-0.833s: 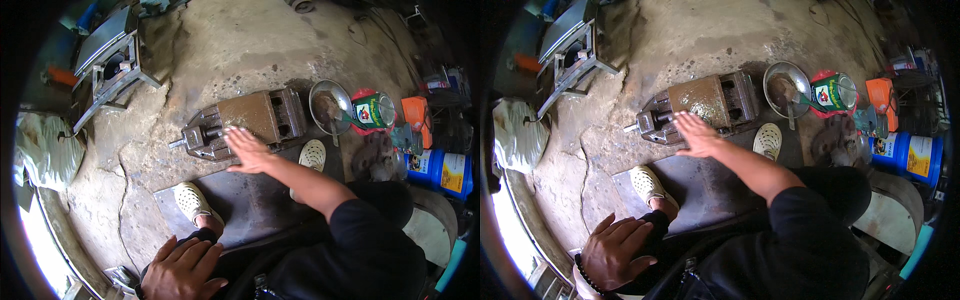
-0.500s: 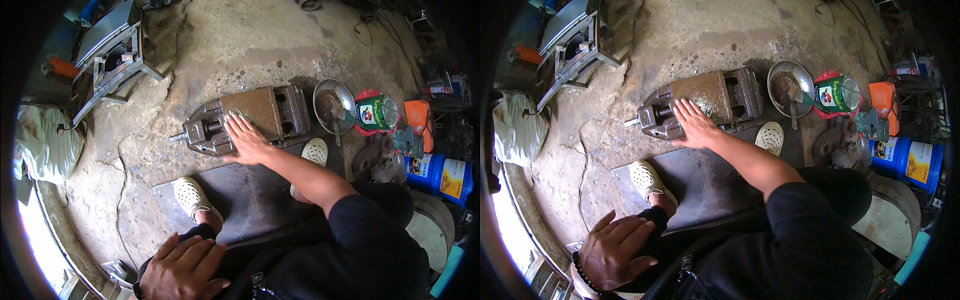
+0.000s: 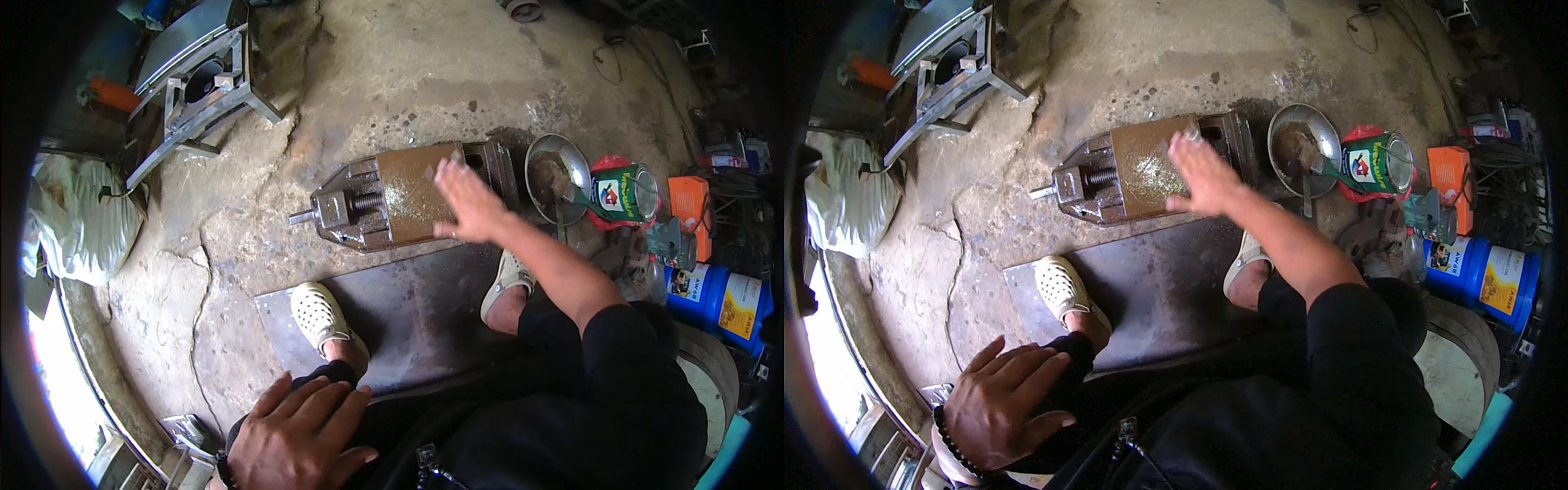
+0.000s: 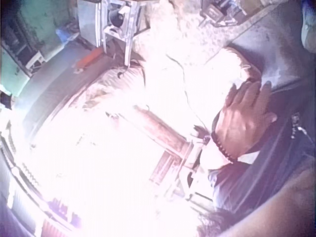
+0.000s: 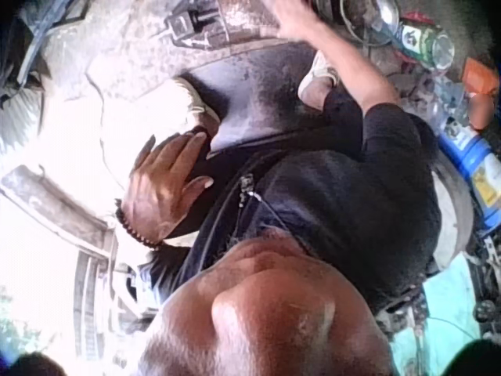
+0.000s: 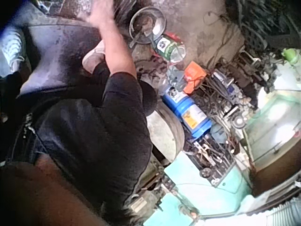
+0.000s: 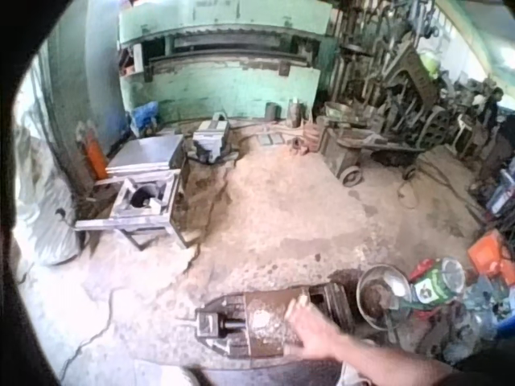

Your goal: The person repeatedly wipes and scrubs a rectangular metal part clamped in a bench vise using a brush and their hand. They dip the brush into a nearby bowl to apply liquid and continue scrubbing the same surface area throughout the clip.

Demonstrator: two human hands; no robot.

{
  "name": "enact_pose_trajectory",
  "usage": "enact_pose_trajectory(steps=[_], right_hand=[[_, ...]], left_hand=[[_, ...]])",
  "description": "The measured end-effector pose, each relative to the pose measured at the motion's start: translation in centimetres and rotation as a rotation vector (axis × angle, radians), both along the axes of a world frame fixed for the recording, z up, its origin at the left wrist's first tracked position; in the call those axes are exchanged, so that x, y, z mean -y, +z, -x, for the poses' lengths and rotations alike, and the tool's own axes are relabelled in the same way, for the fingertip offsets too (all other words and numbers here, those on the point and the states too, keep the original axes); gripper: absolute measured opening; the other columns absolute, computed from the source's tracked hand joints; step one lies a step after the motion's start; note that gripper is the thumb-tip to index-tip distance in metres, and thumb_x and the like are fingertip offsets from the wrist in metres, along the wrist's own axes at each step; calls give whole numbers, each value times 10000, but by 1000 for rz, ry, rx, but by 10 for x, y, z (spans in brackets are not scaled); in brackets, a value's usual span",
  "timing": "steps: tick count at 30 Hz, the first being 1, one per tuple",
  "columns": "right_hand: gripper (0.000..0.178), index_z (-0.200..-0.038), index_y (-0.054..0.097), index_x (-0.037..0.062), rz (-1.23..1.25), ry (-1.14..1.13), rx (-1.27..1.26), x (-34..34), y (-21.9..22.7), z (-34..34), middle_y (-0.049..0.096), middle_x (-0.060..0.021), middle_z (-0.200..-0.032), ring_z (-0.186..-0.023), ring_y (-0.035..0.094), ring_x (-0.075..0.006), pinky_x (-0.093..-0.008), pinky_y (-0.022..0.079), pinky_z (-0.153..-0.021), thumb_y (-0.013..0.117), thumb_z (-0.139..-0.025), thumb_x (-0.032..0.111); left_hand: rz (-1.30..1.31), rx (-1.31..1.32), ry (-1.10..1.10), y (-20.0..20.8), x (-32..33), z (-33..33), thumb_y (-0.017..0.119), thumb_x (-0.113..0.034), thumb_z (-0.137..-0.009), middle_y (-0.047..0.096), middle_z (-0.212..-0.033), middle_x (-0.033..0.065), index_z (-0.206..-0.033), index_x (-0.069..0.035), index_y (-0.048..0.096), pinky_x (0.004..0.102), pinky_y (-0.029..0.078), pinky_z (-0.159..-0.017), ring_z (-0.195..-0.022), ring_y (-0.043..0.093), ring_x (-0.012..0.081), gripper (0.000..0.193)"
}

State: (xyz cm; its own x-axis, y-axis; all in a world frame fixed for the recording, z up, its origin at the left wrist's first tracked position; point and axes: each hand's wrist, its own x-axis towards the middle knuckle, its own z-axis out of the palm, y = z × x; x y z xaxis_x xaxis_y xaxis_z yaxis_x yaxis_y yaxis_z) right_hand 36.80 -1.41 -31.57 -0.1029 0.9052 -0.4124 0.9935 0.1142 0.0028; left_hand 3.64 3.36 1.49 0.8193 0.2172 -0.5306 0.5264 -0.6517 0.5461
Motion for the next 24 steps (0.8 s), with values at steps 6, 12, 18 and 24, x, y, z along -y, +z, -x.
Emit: enact_pose_trajectory(steps=[6,12,18,24], right_hand=[[1156,-1578,64,-85,79,-14,-205,-19,3,41,20,-273,-1667,-1559,22,-377,-445,34,-1281,334,-910,819],[1070,-1592,53,-55,-66,-199,23,-25,2,0,14,-249,-1675,-1565,12,-349,-418,37,-1282,401,-953,729],[1175,-1579,78,-86,141,23,-271,17,-3,35,28,-278,-1664,-1557,33,-386,-474,42,-1275,334,-898,836],[1092,-1578,96,-95,-149,-413,-149,26,-15,1,43,-287,-1666,-1562,24,-396,-477,53,-1275,461,-943,715]], left_hand=[[16,79,-76,-1,1,-4,764,-472,-801,675,-1236,176,-1300,-44,623,590,475,-1033,-1194,651,350,672],[46,64,-68,-4,0,-3,768,-478,-794,684,-1211,189,-1294,-32,628,593,483,-1023,-1168,663,369,685],[13,63,-63,-3,-1,-5,782,-473,-779,678,-1228,192,-1287,-32,633,593,472,-1037,-1173,664,358,689],[36,58,-106,-5,3,-5,785,-480,-769,674,-1228,212,-1284,-18,627,602,478,-1026,-1177,663,362,710]])
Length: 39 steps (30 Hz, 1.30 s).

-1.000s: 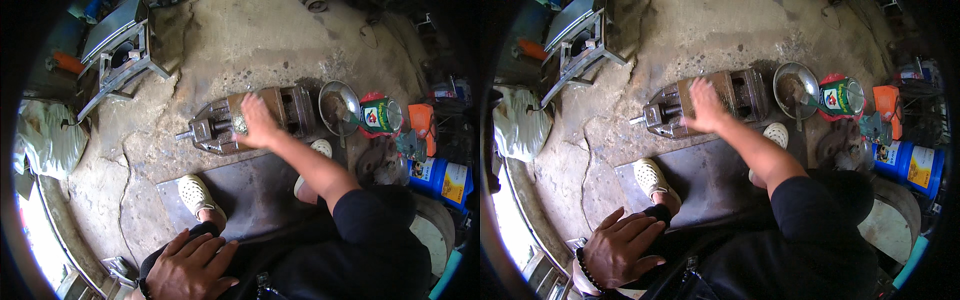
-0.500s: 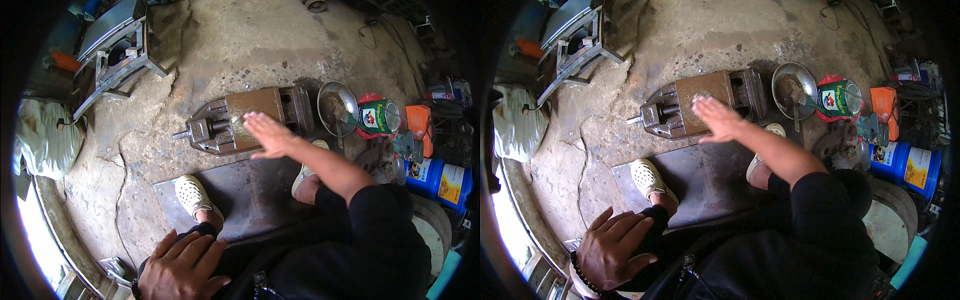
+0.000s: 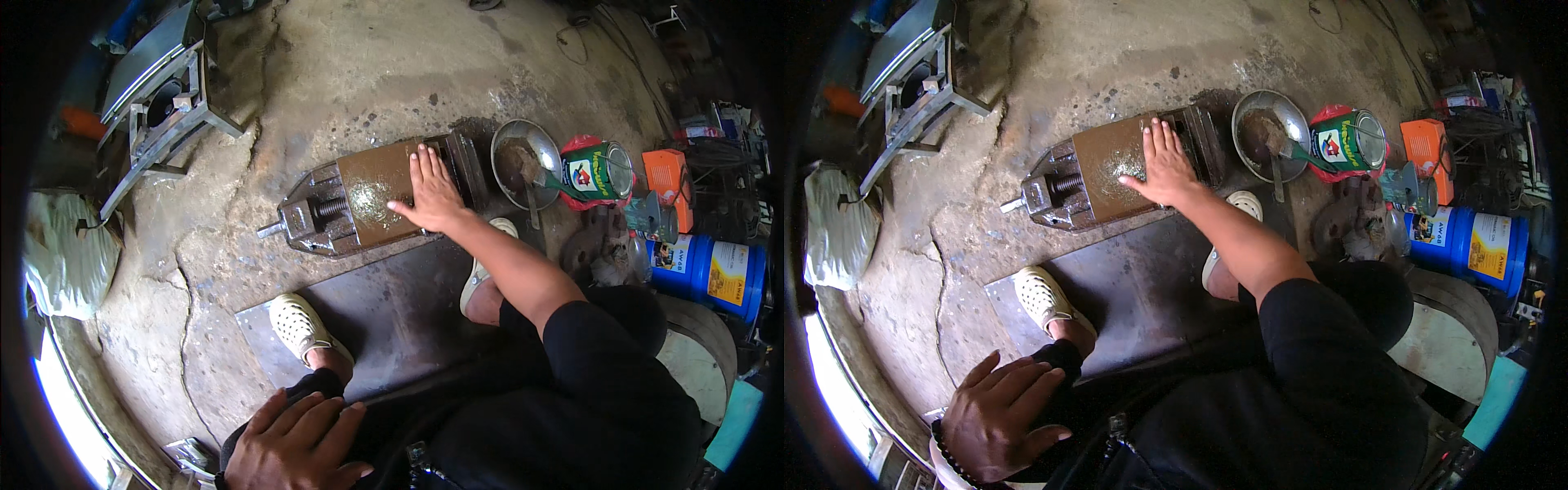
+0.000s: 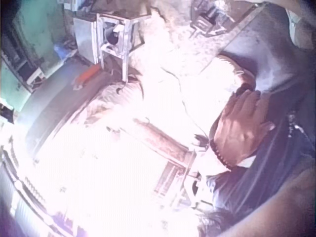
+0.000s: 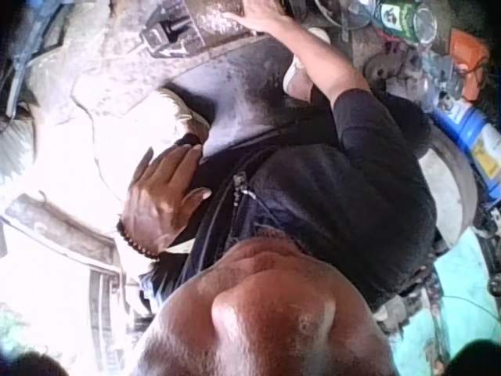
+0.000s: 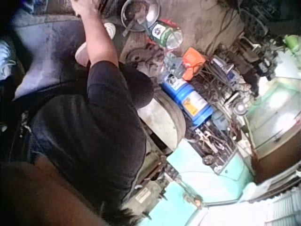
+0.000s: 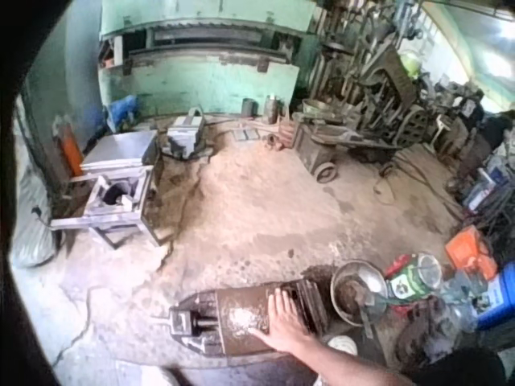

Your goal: The person repeatedly wipes and scrubs a rectangular metal part clamped in a bench vise using a brush and their hand. They dip the brush into a nearby bowl to apply liquid and continue scrubbing the same surface area throughout the clip.

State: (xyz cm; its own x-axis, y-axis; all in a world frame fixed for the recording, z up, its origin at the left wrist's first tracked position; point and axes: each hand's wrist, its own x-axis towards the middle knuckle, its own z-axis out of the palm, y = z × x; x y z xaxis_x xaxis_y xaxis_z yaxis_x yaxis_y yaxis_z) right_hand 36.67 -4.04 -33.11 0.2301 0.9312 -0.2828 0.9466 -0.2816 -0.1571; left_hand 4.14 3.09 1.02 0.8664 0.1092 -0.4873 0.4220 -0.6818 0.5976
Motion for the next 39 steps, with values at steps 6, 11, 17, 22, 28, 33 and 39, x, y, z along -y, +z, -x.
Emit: enact_pose_trajectory(steps=[6,11,17,22,28,33,39], right_hand=[[1104,-1557,145,-123,94,163,-71,42,-4,8,81,-304,-1652,-1552,58,-428,-487,84,-1270,530,-921,694],[1025,-1538,234,-104,63,365,-62,70,5,-5,150,-296,-1637,-1550,101,-411,-481,108,-1272,668,-891,562],[713,-1542,326,-33,-37,628,-117,72,19,-46,229,-210,-1654,-1550,201,-329,-459,153,-1276,516,-854,-24],[727,-1567,273,-18,5,412,-185,59,34,-92,249,-221,-1643,-1536,230,-352,-446,176,-1277,456,-866,-85],[692,-1544,287,-67,-229,58,-46,33,20,-116,231,-253,-1637,-1525,224,-395,-452,193,-1264,506,-890,-11],[623,-1527,275,-108,-140,77,-50,69,4,-86,201,-283,-1635,-1524,200,-424,-463,180,-1260,478,-989,132],[586,-1514,304,-111,-162,42,38,74,-4,-79,240,-288,-1620,-1513,229,-430,-500,203,-1244,427,-1037,205]], left_hand=[[-32,10,38,5,3,3,766,-490,-790,677,-1222,199,-1285,-25,627,600,478,-1026,-1180,661,352,694],[-84,77,13,8,5,7,752,-503,-796,678,-1223,185,-1285,-32,630,587,473,-1036,-1192,653,339,690],[-90,77,14,9,8,11,745,-504,-806,676,-1226,188,-1284,-30,626,591,469,-1039,-1195,649,348,684],[-60,35,60,5,9,8,744,-492,-813,677,-1214,210,-1294,-9,608,612,471,-1025,-1173,654,391,695],[-24,-4,44,-2,8,-2,752,-486,-811,679,-1194,228,-1302,6,592,615,474,-1017,-1162,656,405,713],[4,-51,83,-5,10,-12,766,-467,-802,681,-1189,230,-1288,8,603,612,472,-1022,-1156,657,406,699],[5,-51,52,-4,13,-18,776,-469,-788,680,-1193,231,-1284,10,604,612,469,-1028,-1155,659,404,711]])
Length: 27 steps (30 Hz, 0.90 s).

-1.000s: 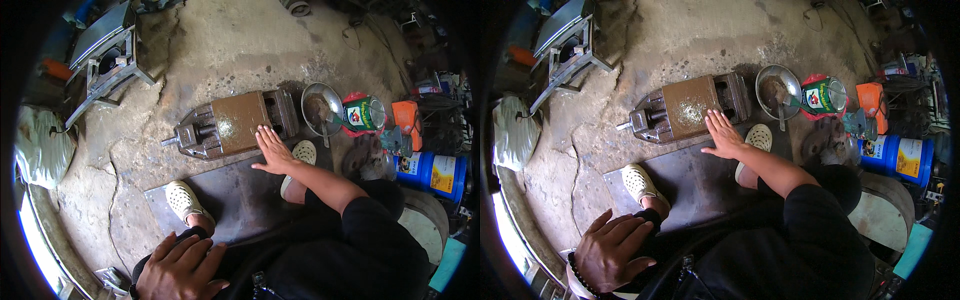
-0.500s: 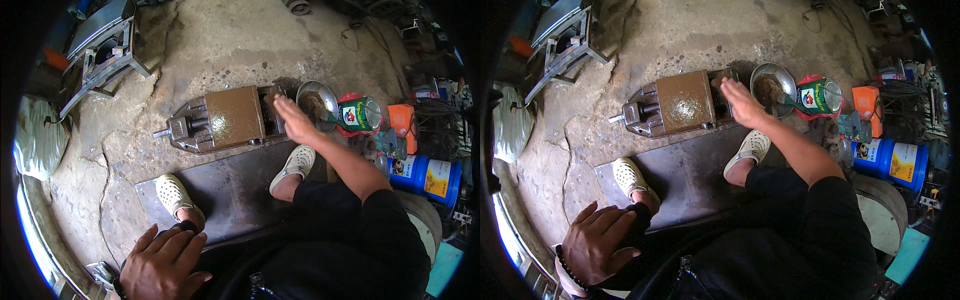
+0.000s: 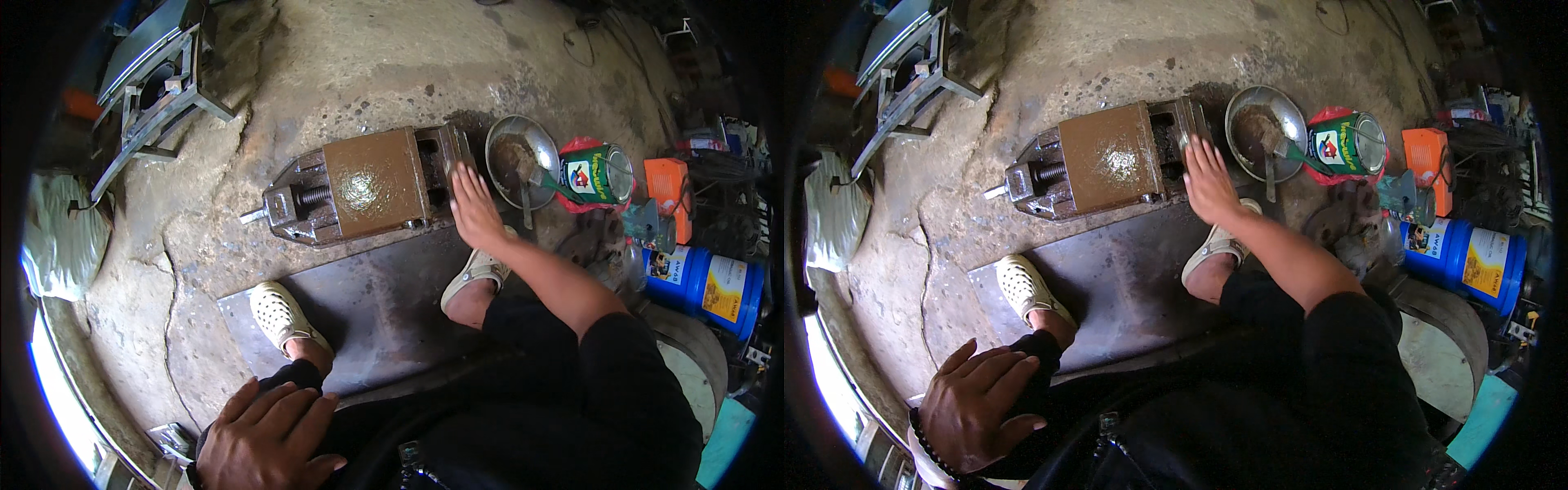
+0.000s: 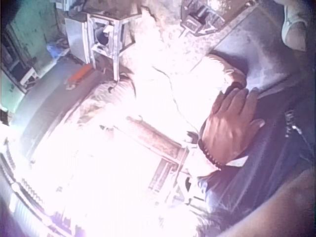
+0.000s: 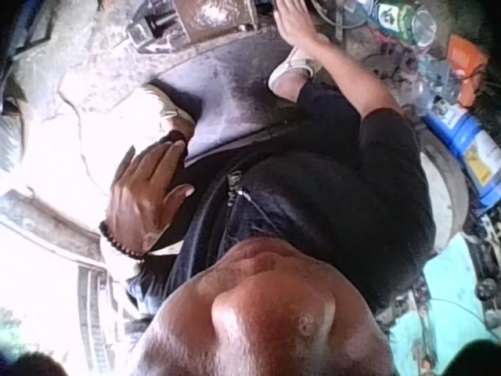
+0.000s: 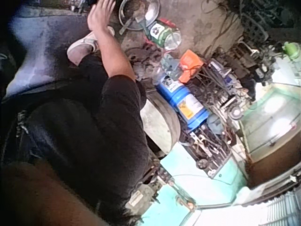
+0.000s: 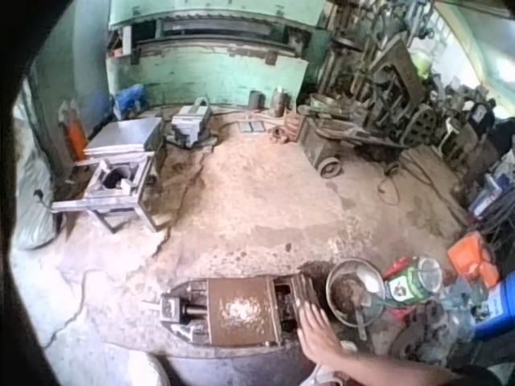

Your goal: The person repeatedly wipes and scrubs a rectangular metal part clamped in a bench vise using a brush and their hand. They dip the brush into a nearby bowl to apply liquid and continue scrubbing the same surface area throughout the clip.

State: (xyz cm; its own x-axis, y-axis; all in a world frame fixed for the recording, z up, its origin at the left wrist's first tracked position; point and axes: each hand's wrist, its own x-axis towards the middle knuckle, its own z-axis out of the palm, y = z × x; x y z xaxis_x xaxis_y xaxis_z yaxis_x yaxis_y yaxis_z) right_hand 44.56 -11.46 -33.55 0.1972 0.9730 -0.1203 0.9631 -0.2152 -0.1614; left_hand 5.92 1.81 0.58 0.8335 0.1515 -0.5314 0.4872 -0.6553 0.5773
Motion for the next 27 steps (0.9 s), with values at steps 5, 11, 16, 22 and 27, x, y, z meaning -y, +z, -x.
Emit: enact_pose_trajectory(steps=[5,11,16,22,27], right_hand=[[570,-1507,316,-115,-46,-105,21,-47,-6,-14,233,-289,-1622,-1510,231,-433,-484,200,-1251,417,-1041,198],[585,-1506,312,-118,195,68,-16,11,6,2,236,-288,-1616,-1510,228,-428,-494,188,-1248,442,-1015,173],[569,-1508,320,-109,58,32,22,-36,-5,-11,230,-260,-1631,-1527,210,-401,-465,186,-1257,433,-1031,179],[615,-1540,249,-99,-4,-9,-83,-17,-11,-15,178,-267,-1647,-1535,184,-407,-473,179,-1259,428,-1040,211],[725,-1574,169,-74,105,-19,-11,1,-5,-17,122,-248,-1669,-1548,136,-398,-494,149,-1259,427,-1055,361]], left_hand=[[-50,8,10,-4,4,2,778,-485,-775,683,-1184,235,-1272,17,609,611,477,-1014,-1151,663,401,726],[-42,27,24,-1,-1,11,767,-493,-789,689,-1173,237,-1276,16,608,608,475,-1012,-1151,663,407,723],[-41,26,-4,-2,-1,8,754,-506,-797,688,-1179,235,-1273,11,617,614,462,-1023,-1154,663,407,715],[-3,98,34,-1,-1,13,709,-382,-869,644,-1230,250,-1342,21,565,571,456,-1009,-1139,622,437,638],[-41,44,-14,-3,-1,6,747,-532,-798,688,-1173,239,-1270,17,617,612,468,-1012,-1143,667,409,736]])
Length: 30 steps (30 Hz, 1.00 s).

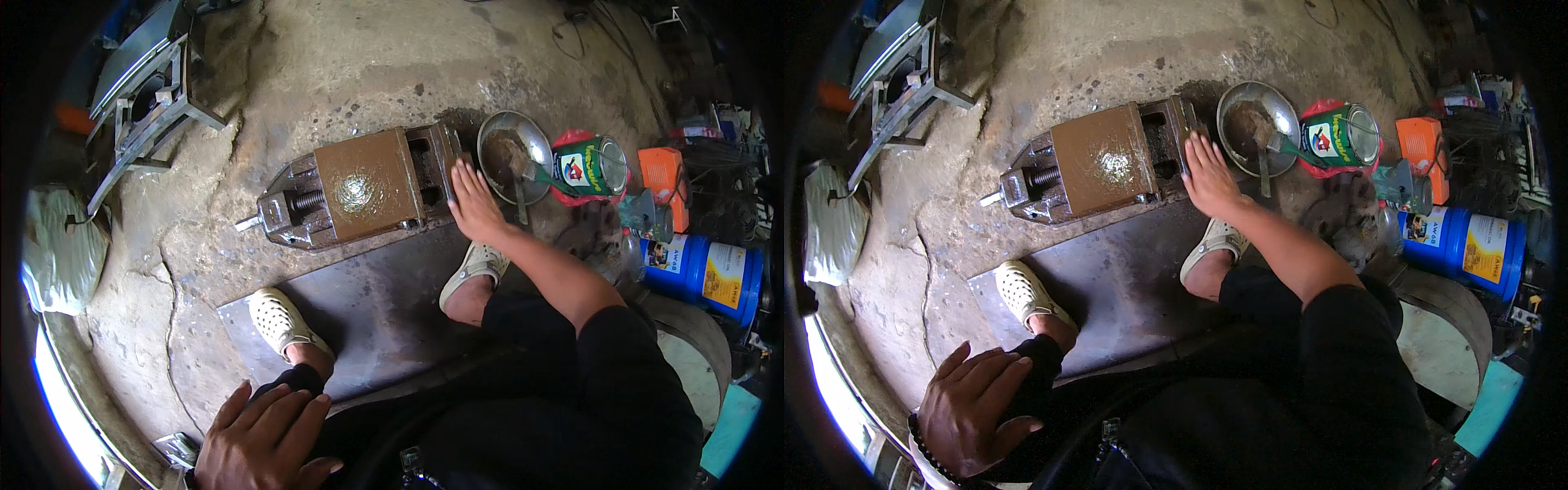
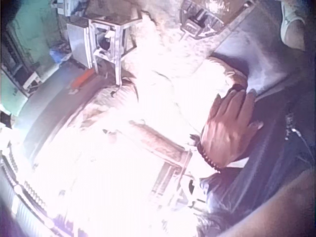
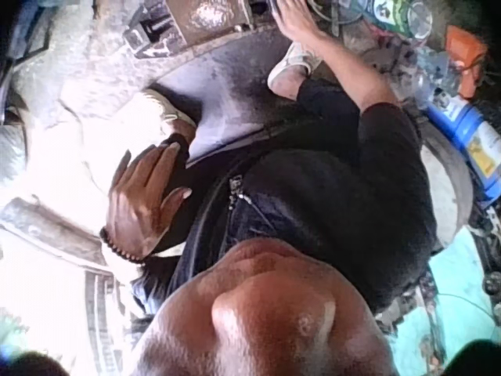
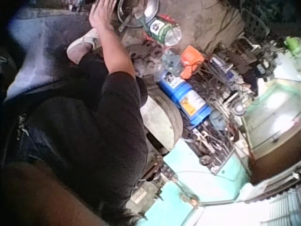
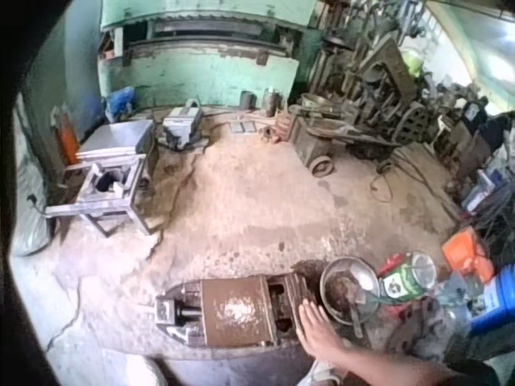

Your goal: The person repeatedly wipes and scrubs a rectangular metal part clamped in a bench vise using a brush and their hand. They dip the brush into a nearby bowl to apply liquid and continue scrubbing the same surface area throughout the clip.

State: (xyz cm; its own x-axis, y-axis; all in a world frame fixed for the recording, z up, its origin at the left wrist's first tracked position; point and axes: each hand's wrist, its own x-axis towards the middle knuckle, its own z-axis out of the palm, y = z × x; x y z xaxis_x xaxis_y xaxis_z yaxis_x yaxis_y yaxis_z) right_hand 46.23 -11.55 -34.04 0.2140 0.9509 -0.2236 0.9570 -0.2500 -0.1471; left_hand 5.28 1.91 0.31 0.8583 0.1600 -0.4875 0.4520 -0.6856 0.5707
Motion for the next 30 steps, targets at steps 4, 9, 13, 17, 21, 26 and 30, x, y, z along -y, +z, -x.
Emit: enact_pose_trajectory(steps=[4,9,13,17,21,26,30], right_hand=[[895,-1583,127,-63,-75,-183,35,-46,-1,-4,95,-237,-1675,-1558,80,-379,-494,110,-1261,449,-1016,549],[1018,-1570,125,-98,210,-8,11,-21,7,8,63,-281,-1665,-1554,60,-422,-525,89,-1250,501,-963,628],[1027,-1572,153,-90,91,17,41,-23,6,6,99,-272,-1665,-1554,87,-409,-514,93,-1257,466,-961,673],[1021,-1570,186,-83,-106,-95,69,-49,-1,-3,132,-265,-1663,-1553,121,-387,-490,110,-1264,446,-960,694],[1069,-1571,146,-91,117,7,41,-26,7,1,79,-273,-1667,-1556,89,-401,-497,92,-1264,513,-934,685],[1031,-1583,130,-80,78,4,6,-27,12,4,71,-260,-1674,-1559,72,-401,-513,90,-1257,498,-958,653],[1058,-1569,184,-88,-93,-73,111,-55,2,1,114,-252,-1668,-1557,94,-379,-497,86,-1263,427,-945,731]], left_hand=[[-25,8,-25,-1,4,-6,742,-535,-803,689,-1169,242,-1269,20,616,607,476,-1002,-1138,668,408,736],[-22,-24,15,-1,3,-4,764,-513,-778,680,-1183,239,-1270,22,609,607,474,-1007,-1126,671,406,743],[-11,-55,18,-5,-2,-6,786,-494,-747,676,-1190,236,-1262,21,609,612,470,-1012,-1121,672,407,749],[-24,-38,2,-5,-1,-8,786,-492,-750,676,-1191,234,-1268,19,605,618,464,-1019,-1128,669,408,750],[-26,-77,57,0,0,-3,768,-506,-771,677,-1193,230,-1272,18,603,620,450,-1036,-1143,663,406,744],[1,-47,45,-1,-4,-4,743,-526,-799,680,-1180,237,-1274,14,605,620,438,-1044,-1150,660,401,732],[-18,-35,25,-1,0,-5,737,-534,-803,683,-1169,242,-1277,14,605,623,439,-1040,-1148,661,400,736]])
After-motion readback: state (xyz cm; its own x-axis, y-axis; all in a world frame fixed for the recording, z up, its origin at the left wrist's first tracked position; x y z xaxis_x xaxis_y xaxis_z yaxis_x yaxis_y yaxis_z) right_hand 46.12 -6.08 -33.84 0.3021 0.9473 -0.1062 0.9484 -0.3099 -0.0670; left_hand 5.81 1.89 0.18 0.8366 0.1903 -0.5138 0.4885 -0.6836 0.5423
